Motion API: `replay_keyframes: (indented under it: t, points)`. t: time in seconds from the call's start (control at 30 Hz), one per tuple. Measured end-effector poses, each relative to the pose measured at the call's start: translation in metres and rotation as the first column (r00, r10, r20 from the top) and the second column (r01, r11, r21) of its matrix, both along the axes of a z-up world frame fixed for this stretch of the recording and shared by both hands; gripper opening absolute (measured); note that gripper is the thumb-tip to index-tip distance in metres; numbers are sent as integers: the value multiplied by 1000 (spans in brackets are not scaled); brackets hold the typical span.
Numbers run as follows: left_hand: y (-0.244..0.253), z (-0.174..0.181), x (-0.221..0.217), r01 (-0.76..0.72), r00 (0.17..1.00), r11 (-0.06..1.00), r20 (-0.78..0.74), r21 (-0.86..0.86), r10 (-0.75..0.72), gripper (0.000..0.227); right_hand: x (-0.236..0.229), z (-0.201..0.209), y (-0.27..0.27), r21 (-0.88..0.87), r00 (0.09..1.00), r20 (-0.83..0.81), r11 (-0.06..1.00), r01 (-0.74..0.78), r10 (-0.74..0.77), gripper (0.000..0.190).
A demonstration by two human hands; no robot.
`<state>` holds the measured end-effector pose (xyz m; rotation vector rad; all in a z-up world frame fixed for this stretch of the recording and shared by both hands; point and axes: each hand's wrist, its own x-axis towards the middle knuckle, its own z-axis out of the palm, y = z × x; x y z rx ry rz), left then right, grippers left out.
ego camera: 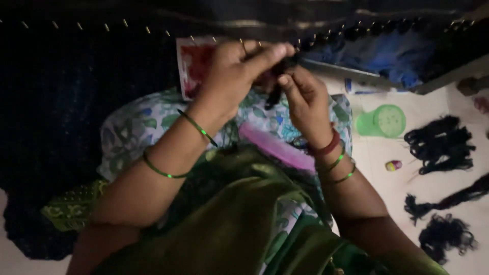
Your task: Attaching and trimming decorative black yarn tassels on the edge of a fabric garment.
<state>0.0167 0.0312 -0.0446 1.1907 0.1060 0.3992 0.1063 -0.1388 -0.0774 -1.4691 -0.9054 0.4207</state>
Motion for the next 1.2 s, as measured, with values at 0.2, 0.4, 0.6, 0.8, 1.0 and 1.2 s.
replay_keyframes:
  t: [0.2, 0.4, 0.6, 0.8, 1.0, 1.2]
  points:
    - [19, -1, 7, -83, 984, 977, 171, 195, 49, 18, -11, -25, -51, -502, 836, 474, 865, -1, 276, 40]
    - [31, 20, 1, 66, 996, 991, 46, 118, -71, 20, -34, -64, -81, -704, 595, 606, 704, 92, 529, 56]
    - [35, 48, -5, 152, 975, 986, -176, 69, -138, 24, 9, 24, -63, -414, 321, 869, 909, 55, 376, 25]
    - [39, 41, 0, 120, 955, 984, -288, 130, -78, 22, 24, 145, -34, -49, -378, 911, 954, 297, 164, 33]
    - [34, 58, -9, 105, 944, 994, -318, 43, -86, 20, 13, 148, -28, -37, -485, 874, 995, -91, -12, 29]
    - [31, 58, -6, 100, 920, 983, -391, 152, -33, 21, 60, 84, -32, -45, -516, 845, 980, 196, 142, 47]
